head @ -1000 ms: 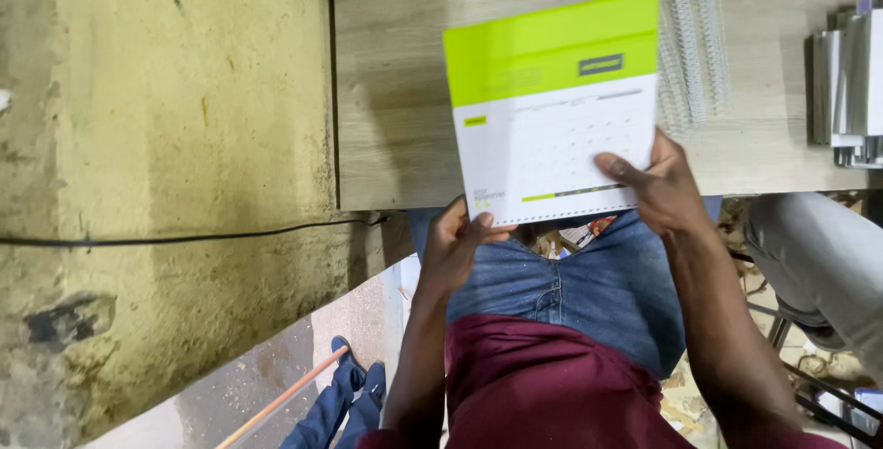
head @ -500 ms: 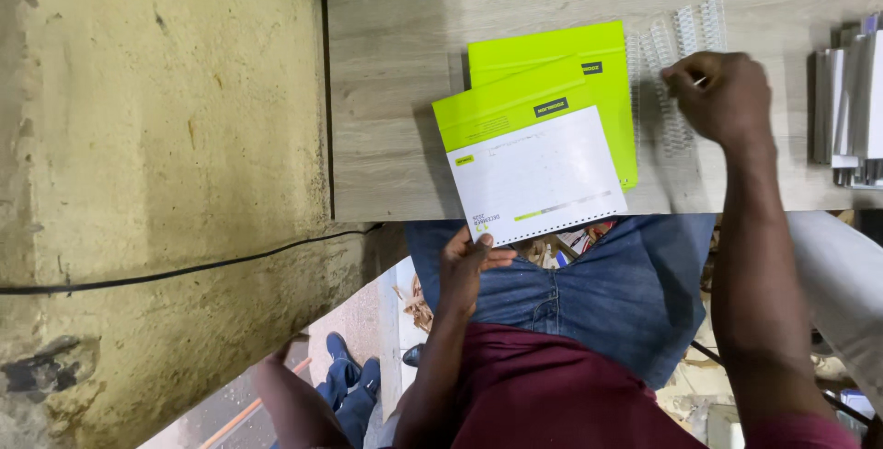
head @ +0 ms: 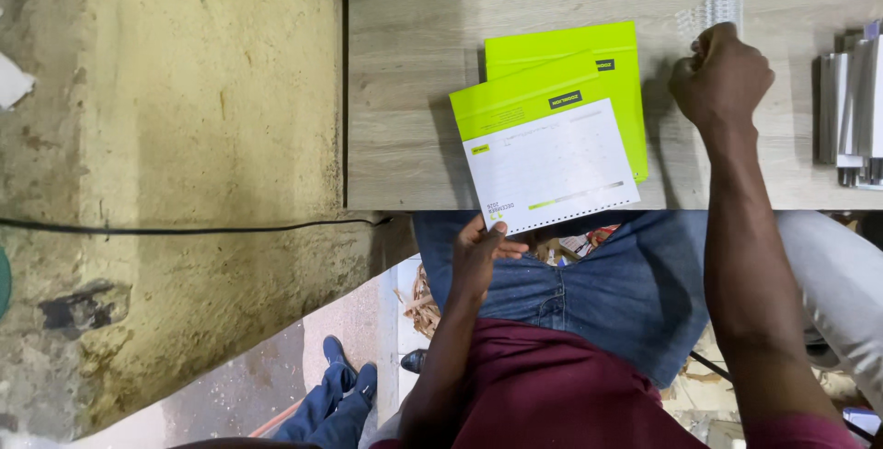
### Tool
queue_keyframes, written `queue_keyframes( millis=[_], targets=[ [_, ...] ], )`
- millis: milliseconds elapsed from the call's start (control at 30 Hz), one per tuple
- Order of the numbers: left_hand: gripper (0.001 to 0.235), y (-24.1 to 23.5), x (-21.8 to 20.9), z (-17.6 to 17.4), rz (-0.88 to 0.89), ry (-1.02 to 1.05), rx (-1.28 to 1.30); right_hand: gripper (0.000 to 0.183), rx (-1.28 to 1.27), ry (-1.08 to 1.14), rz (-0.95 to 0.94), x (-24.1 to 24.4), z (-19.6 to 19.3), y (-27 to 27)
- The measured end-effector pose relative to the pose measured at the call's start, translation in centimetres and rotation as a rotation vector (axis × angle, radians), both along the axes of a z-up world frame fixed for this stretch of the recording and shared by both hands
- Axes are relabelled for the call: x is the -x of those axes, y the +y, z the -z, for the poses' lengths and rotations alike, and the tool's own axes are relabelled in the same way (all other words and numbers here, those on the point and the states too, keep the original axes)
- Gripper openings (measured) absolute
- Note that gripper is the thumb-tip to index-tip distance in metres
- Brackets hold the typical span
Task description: The person sits on the floor and assembles spiral-bound notebooks by hand. They pick up a stack of green notebook pages, align them, and insert a white plastic spiral binding into the holes, twisting it to secure the pages. The process is repeated for multiple notebooks.
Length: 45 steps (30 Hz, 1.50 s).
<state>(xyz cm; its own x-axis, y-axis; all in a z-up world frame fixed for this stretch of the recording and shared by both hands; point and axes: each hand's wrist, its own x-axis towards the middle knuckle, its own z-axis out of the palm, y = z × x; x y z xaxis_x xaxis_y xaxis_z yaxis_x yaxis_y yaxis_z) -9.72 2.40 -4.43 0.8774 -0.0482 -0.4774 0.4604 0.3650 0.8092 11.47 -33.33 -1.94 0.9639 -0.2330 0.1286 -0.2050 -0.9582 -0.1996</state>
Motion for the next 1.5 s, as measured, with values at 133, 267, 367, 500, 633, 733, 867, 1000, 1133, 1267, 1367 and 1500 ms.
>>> queue_keyframes(
  millis=[133,267,367,500,633,733,867,1000,1133,1267,1367,1500],
  targets=[
    [0.049,-0.3,-0.4,0.8,0.001,-0.018,0.034,0.027,-0.409,-0.264,-0.402,5.4,-6.0,3.4],
    [0.045,-0.3,-0.3,1.2,-0.015,0.003,0.079,0.048,-0.676,0.245,-0.612,12.1,-10.2,9.3],
    [0.030,0.0,-0.5,0.6,-0.012,-0.039,0.210,0.056,-0.887,0.365,-0.841,15.5,-9.1,12.0],
    [0.031,0.7,-0.8,1.6,0.011,0.033,0.232,0.059,-0.971,0.443,-0.936,17.0,-11.6,15.0],
    [0.032,0.8,-1.0,2.6,0.025,0.060,0.254,0.051,-0.871,0.290,-0.960,17.7,-12.4,15.5],
    [0.034,1.1,-1.1,3.2,0.028,0.080,0.263,0.035,-0.705,0.114,-1.004,17.9,-11.4,16.0],
    [0.036,1.2,-1.3,3.9,0.039,0.097,0.276,0.019,-0.494,-0.173,-1.112,17.6,-8.2,16.6],
    [0.037,1.2,-1.4,2.2,0.031,0.101,0.289,0.021,-0.297,-0.235,-1.142,17.4,-6.9,16.4],
    [0.036,1.3,-1.3,2.5,0.051,0.091,0.282,0.021,-0.170,-0.181,-1.144,17.5,-7.6,16.5],
    [0.037,1.1,-1.2,1.7,0.065,0.060,0.244,0.020,-0.057,-0.196,-1.160,17.7,-6.3,16.9],
    [0.040,1.4,-1.1,1.2,0.092,0.003,0.225,0.014,-0.058,-0.285,-1.105,18.1,-5.9,17.1],
    [0.050,1.4,-0.4,0.8,0.136,-0.085,0.196,0.018,-0.062,-0.280,-1.068,18.7,-5.4,17.2]
  ],
)
